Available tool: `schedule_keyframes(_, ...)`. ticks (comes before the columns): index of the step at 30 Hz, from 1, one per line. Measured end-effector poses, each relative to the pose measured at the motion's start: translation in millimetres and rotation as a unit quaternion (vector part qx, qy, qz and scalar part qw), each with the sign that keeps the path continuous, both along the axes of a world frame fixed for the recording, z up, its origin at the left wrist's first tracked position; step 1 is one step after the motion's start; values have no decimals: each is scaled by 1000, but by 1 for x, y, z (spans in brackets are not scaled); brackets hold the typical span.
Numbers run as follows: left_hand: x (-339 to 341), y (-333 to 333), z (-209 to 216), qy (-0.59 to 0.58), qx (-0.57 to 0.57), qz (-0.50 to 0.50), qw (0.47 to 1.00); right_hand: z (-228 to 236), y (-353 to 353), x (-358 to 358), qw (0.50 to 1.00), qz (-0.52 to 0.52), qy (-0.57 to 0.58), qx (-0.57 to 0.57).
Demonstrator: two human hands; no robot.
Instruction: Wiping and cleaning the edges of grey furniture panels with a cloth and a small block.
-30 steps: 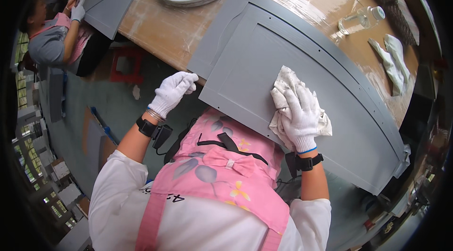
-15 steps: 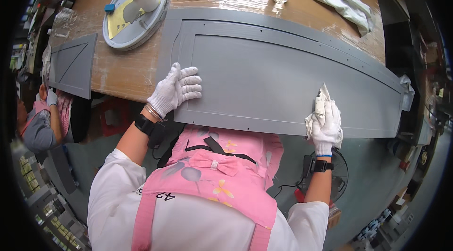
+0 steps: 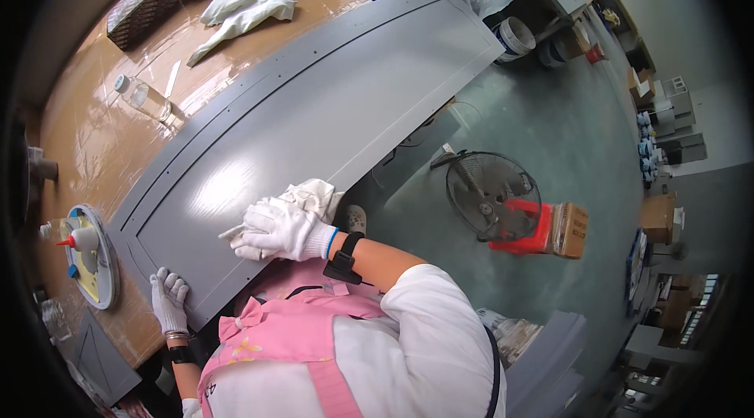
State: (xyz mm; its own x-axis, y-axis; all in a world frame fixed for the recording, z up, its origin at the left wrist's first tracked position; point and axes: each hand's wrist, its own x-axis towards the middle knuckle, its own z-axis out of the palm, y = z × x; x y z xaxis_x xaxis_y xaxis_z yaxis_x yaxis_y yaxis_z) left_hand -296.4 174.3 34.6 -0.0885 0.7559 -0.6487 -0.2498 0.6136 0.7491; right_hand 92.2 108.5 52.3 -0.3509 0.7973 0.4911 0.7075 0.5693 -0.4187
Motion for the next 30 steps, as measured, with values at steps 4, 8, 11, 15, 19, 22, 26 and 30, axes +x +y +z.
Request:
schedule_keyframes(4,-1,-25,-29,84,96,-28,991,-26,-32,228,933,-329,-140,-45)
schedule_keyframes(8,104,-42,11,302,112,-67,944,9,-51,412,666,-627,-274,-298)
schedule_keyframes(11,153,-56,8,441,230,-152,854,19,-46,434,719,-593,-289,-216)
schedule_keyframes(15,206,-58,3,500,246,-241,794,-11,-33,355,886,-418,-158,-124)
schedule_keyframes(19,240,-53,5,542,263,-336,724,-13,-23,221,984,-166,-53,-31)
schedule_keyframes(22,251,-50,5,567,279,-370,681,-1,-21,203,997,-16,-70,-36)
schedule_keyframes(26,250,-37,-5,593,312,-387,633,-17,-6,329,916,-294,-212,-171)
schedule_keyframes(30,255,-18,-8,587,332,-410,614,-17,-22,444,834,-427,-199,-286)
